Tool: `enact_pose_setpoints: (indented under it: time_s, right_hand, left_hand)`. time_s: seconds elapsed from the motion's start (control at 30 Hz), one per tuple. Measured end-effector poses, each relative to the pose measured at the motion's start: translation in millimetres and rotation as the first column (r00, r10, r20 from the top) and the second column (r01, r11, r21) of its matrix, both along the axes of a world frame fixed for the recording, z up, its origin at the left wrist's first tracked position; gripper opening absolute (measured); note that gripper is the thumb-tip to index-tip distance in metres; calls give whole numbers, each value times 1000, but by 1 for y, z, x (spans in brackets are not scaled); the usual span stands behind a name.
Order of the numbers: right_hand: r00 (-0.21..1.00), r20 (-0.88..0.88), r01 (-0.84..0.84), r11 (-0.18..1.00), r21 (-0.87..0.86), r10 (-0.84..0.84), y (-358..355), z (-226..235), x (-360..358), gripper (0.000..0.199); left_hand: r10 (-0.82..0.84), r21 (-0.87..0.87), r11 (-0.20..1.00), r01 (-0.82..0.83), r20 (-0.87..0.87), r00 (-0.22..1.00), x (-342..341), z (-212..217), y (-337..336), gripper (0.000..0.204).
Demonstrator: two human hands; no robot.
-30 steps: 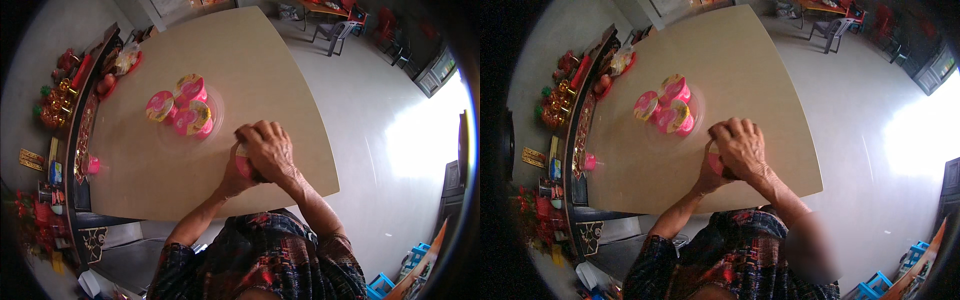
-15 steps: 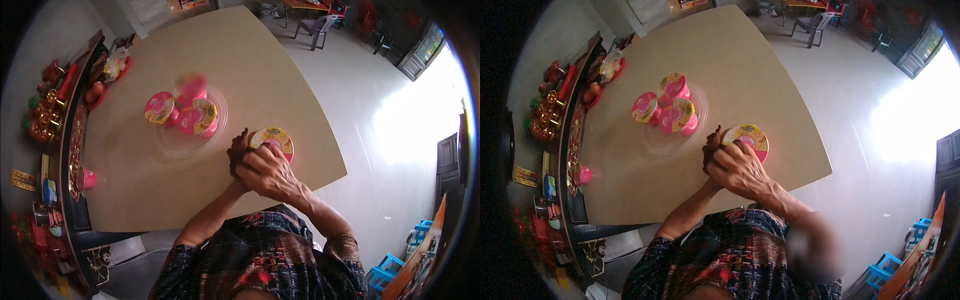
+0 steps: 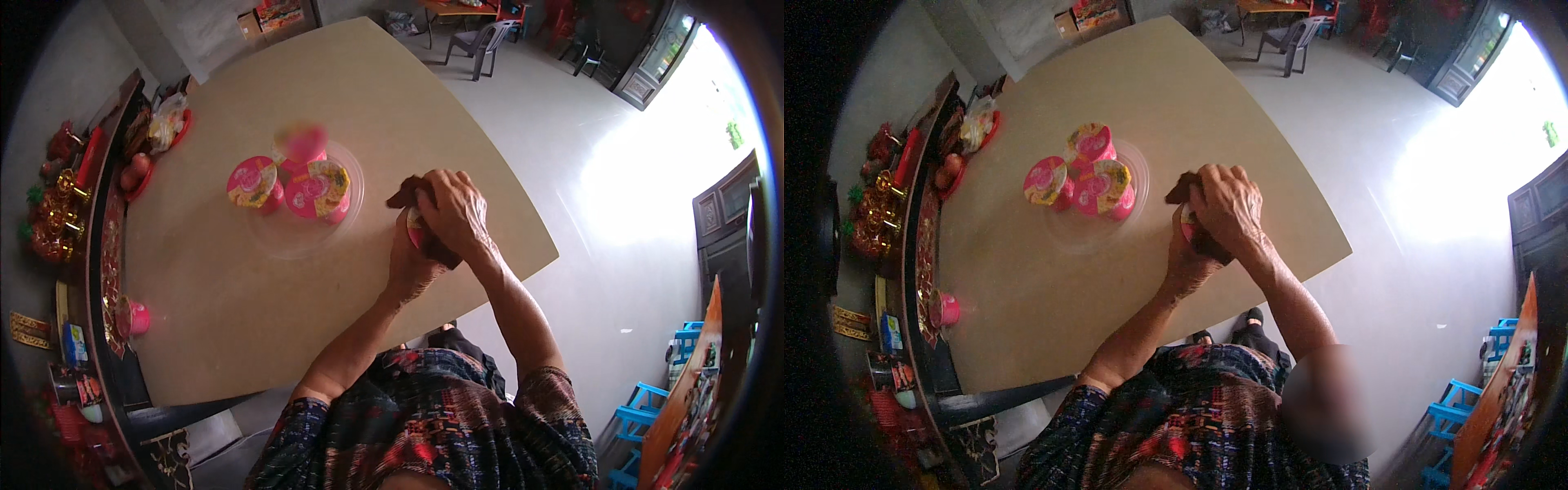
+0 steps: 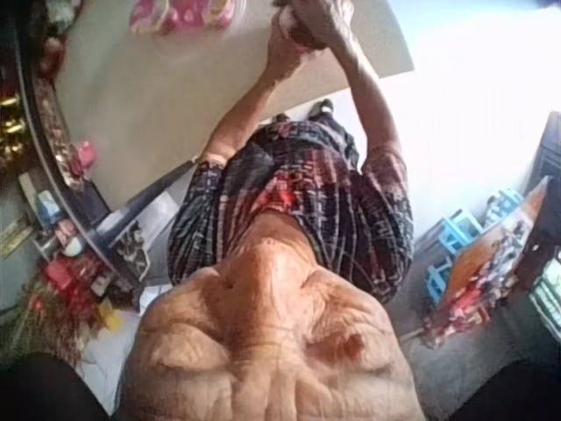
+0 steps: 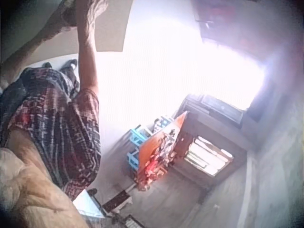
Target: The person wipes the exterior of several small pink and black cylindrical containers with a dark cloth. They handle the containers one by one, rotating them to clean all sides, and place the cleaned items onto a clear plastic tray on the table.
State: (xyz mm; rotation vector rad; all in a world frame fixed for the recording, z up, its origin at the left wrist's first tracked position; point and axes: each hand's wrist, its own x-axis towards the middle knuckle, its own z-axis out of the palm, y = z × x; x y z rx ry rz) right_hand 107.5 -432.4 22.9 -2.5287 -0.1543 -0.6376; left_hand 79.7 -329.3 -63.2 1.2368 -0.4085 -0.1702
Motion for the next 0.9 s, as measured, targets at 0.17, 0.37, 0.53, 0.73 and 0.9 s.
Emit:
enact_pose_setpoints:
  time_s: [0.17,0.37,0.53,0.73,0.9]
  right_hand:
    - [976,83,204,978,-47,-200,-14,3,13,17]
    - [931,72,-324,900,-293,358,0,13,-32,23]
    - [799,99,-542,782,-306,593,-16,13,-68,18]
    - [867,-286,-474,853,-218,409,-73,42,-85,13]
    - [944,-207,-306,917,-256,257,-24,54,-54,25]
  left_hand:
    - [85,164,979,-122,216,973,-2,14,-3,104]
    - [-17,84,996,5,143,990,-2,8,7,67]
    - [26,-305,952,-43,-58,998,-6,9,1,65]
    - [187,300,912,-279,301,935,-5,42,5,78]
    - [186,300,918,-259,250,950,-2,35,7,74]
